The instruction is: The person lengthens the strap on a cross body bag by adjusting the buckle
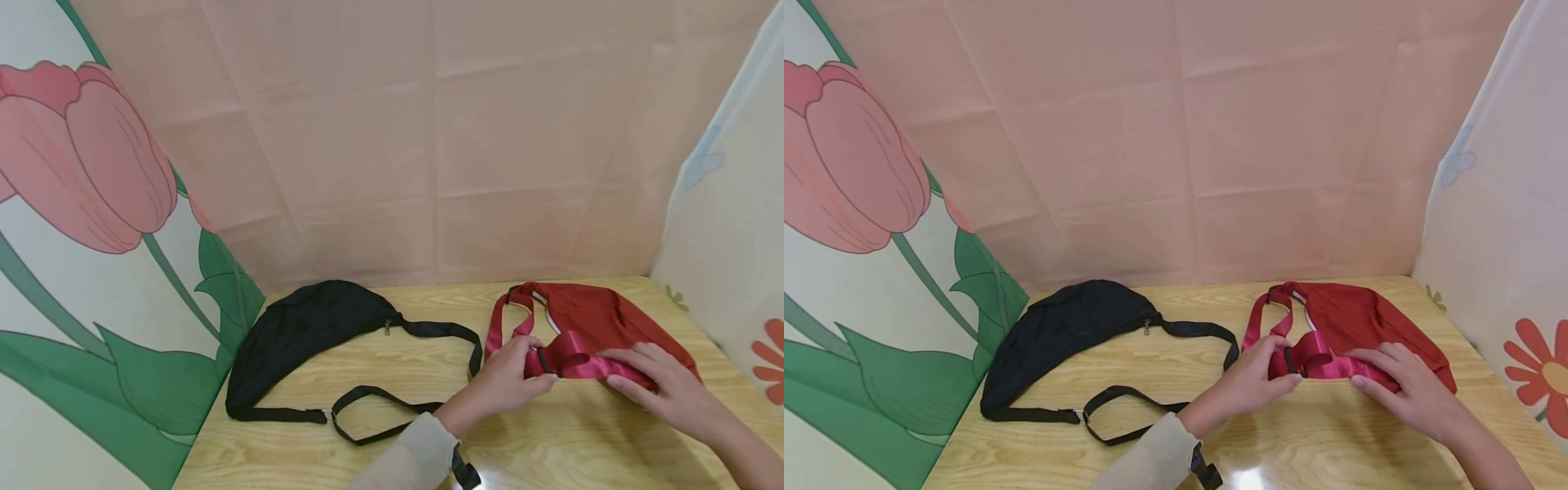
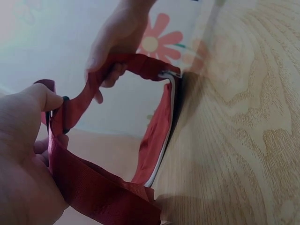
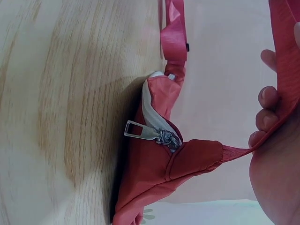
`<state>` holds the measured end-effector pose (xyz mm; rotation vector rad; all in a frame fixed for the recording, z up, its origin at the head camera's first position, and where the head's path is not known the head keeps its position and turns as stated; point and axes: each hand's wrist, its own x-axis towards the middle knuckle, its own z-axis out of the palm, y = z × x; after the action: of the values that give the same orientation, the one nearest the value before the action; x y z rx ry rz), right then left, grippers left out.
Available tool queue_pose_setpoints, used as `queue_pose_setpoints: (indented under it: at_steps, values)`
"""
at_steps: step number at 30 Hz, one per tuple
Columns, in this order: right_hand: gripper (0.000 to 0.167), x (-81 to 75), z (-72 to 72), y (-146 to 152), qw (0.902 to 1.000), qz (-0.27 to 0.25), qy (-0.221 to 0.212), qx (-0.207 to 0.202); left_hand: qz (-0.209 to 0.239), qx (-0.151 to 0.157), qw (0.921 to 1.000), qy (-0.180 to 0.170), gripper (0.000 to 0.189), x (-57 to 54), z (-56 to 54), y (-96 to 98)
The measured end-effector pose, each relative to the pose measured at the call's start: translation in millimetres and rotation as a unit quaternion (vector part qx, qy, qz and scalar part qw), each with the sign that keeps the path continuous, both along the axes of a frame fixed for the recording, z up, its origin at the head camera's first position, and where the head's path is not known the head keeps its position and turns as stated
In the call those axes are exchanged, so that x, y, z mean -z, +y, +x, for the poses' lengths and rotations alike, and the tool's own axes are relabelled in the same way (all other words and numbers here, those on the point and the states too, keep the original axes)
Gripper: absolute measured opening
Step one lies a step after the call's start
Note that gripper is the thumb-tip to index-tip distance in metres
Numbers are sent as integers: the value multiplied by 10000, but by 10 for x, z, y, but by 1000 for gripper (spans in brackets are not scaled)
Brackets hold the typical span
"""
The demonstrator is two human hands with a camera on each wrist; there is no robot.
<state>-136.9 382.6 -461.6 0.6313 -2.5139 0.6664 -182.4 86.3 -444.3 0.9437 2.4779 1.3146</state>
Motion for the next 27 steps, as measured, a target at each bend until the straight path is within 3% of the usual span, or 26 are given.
queue_pose_setpoints:
  at_steps: [27]
  values:
    - [48,18,8,83,9999,76,-92,117,10,-14,10000,-71,53,-14,0,-5]
